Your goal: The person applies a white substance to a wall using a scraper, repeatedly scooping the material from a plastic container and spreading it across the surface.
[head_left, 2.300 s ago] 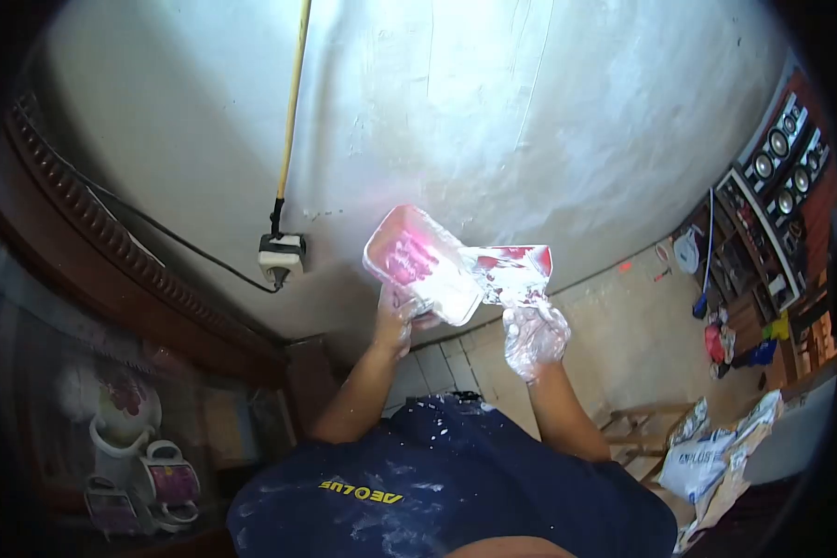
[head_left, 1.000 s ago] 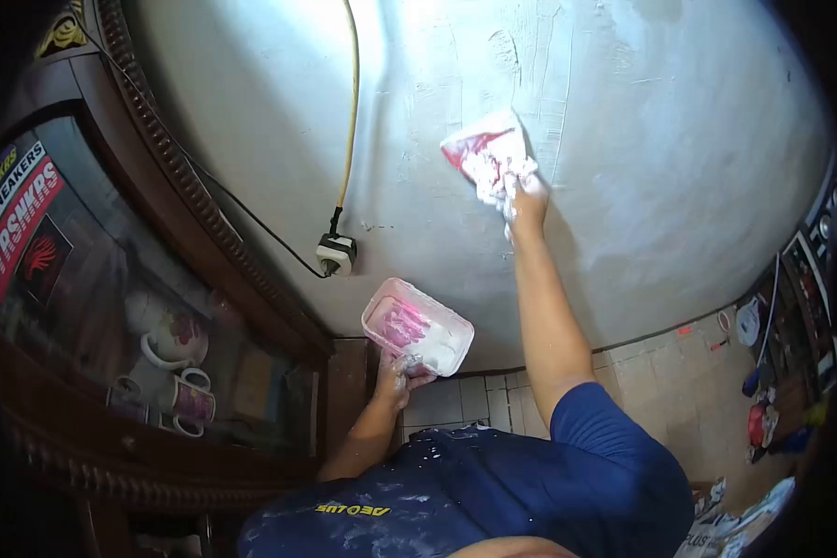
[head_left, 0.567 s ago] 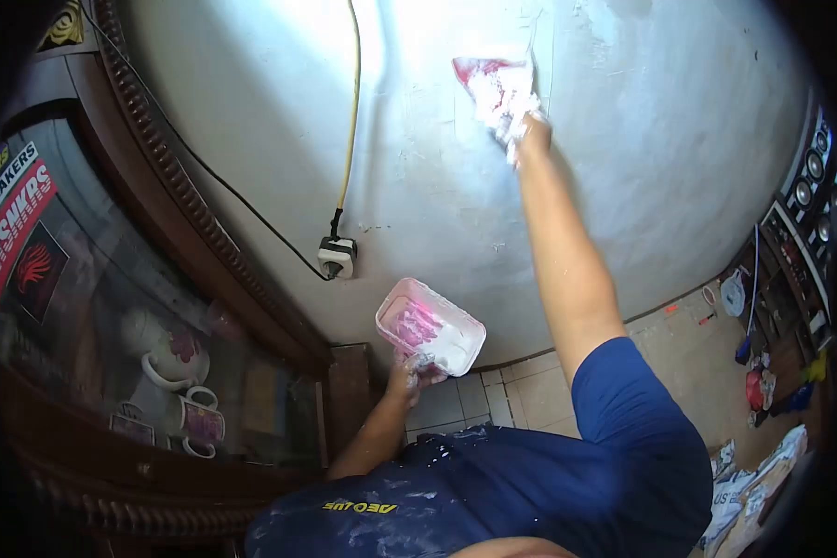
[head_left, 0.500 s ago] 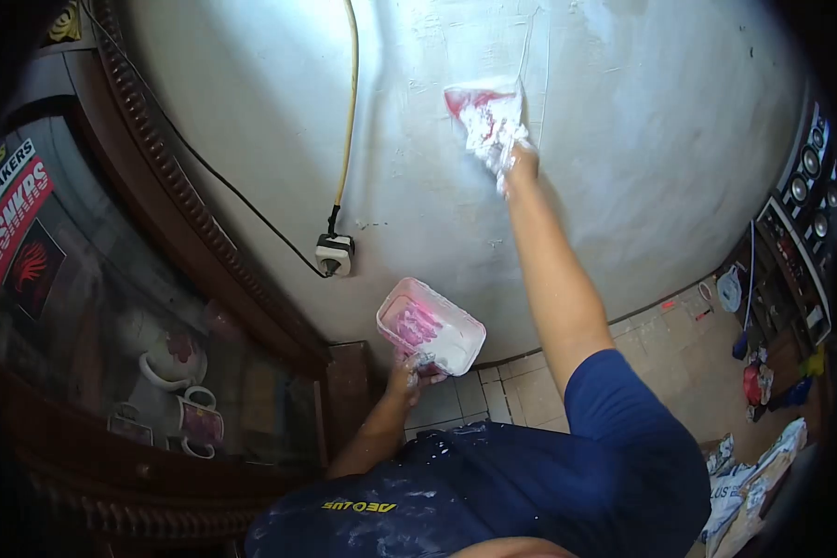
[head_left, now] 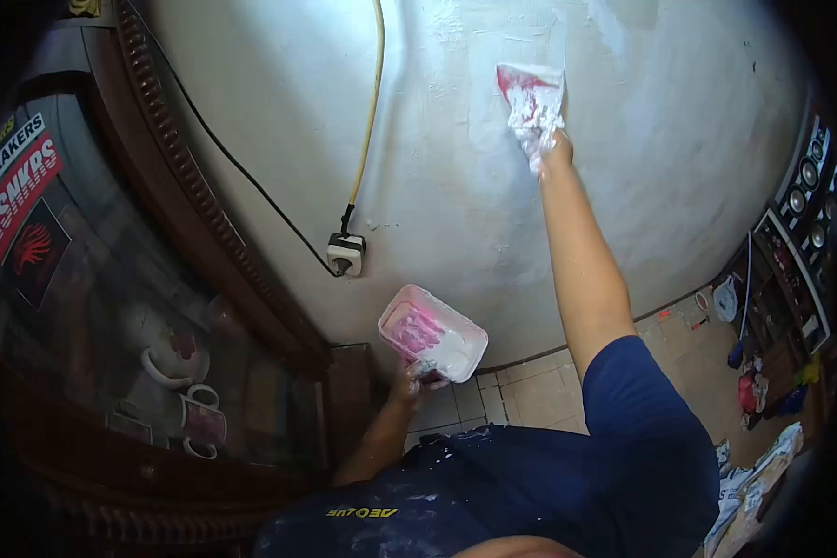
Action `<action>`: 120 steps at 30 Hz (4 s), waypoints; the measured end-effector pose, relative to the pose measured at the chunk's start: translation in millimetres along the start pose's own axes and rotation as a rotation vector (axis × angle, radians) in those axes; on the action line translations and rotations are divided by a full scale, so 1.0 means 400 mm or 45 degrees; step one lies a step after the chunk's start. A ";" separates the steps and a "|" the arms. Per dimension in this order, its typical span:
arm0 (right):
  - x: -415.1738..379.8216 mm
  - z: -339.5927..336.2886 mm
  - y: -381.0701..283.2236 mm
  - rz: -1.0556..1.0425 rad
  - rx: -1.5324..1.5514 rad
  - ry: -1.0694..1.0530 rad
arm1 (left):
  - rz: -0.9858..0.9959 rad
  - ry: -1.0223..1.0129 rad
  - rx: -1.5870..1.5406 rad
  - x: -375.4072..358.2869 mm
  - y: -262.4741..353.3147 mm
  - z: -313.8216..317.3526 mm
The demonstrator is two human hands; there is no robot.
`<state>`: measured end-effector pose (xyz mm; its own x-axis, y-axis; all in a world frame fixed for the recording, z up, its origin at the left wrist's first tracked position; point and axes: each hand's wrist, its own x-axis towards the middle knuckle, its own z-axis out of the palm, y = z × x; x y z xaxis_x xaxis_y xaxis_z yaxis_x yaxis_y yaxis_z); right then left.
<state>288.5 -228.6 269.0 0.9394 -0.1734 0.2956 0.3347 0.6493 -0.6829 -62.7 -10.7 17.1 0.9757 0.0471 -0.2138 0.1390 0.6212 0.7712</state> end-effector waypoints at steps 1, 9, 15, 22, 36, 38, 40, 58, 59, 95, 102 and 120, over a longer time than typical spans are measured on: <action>-0.057 -0.054 0.060 0.036 -0.026 0.024 | -0.008 -0.012 0.011 -0.001 0.002 -0.004; -0.436 -0.167 0.140 0.353 0.077 0.086 | 0.044 -0.044 0.056 0.000 0.015 -0.019; -0.119 0.042 -0.199 -0.027 0.194 -0.144 | -0.009 -0.113 0.041 0.020 0.005 -0.010; 0.098 0.023 -0.151 -0.045 0.013 0.004 | 0.004 -0.048 0.072 0.031 -0.010 0.017; -0.551 -0.394 0.073 0.774 0.231 0.009 | 0.069 -0.149 -0.023 0.092 -0.004 0.029; -0.546 -0.363 0.007 0.581 0.233 0.018 | 0.076 -0.131 0.009 0.083 0.018 0.086; -0.544 -0.350 -0.036 0.473 0.288 -0.066 | 0.044 -0.159 0.037 0.083 0.030 0.117; -0.635 -0.203 -0.101 0.182 0.388 -0.217 | 0.028 -0.250 -0.034 0.086 0.015 0.108; -0.628 -0.200 -0.090 0.191 0.393 -0.220 | 0.032 -0.241 -0.034 0.078 0.015 0.103; -0.148 0.052 -0.093 0.228 0.073 -0.194 | 0.003 -0.062 -0.059 0.022 -0.001 -0.089; -0.099 -0.016 0.033 0.125 -0.288 0.140 | -0.065 -0.028 -0.118 0.017 -0.008 -0.060; -0.100 0.133 -0.059 -0.011 -0.218 0.035 | -0.043 -0.021 -0.023 -0.003 0.020 -0.005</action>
<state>239.2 -197.5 308.9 0.9374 -0.2000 0.2852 0.3482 0.5125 -0.7850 -62.9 -4.1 22.2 0.9732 0.0131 -0.2295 0.1689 0.6365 0.7526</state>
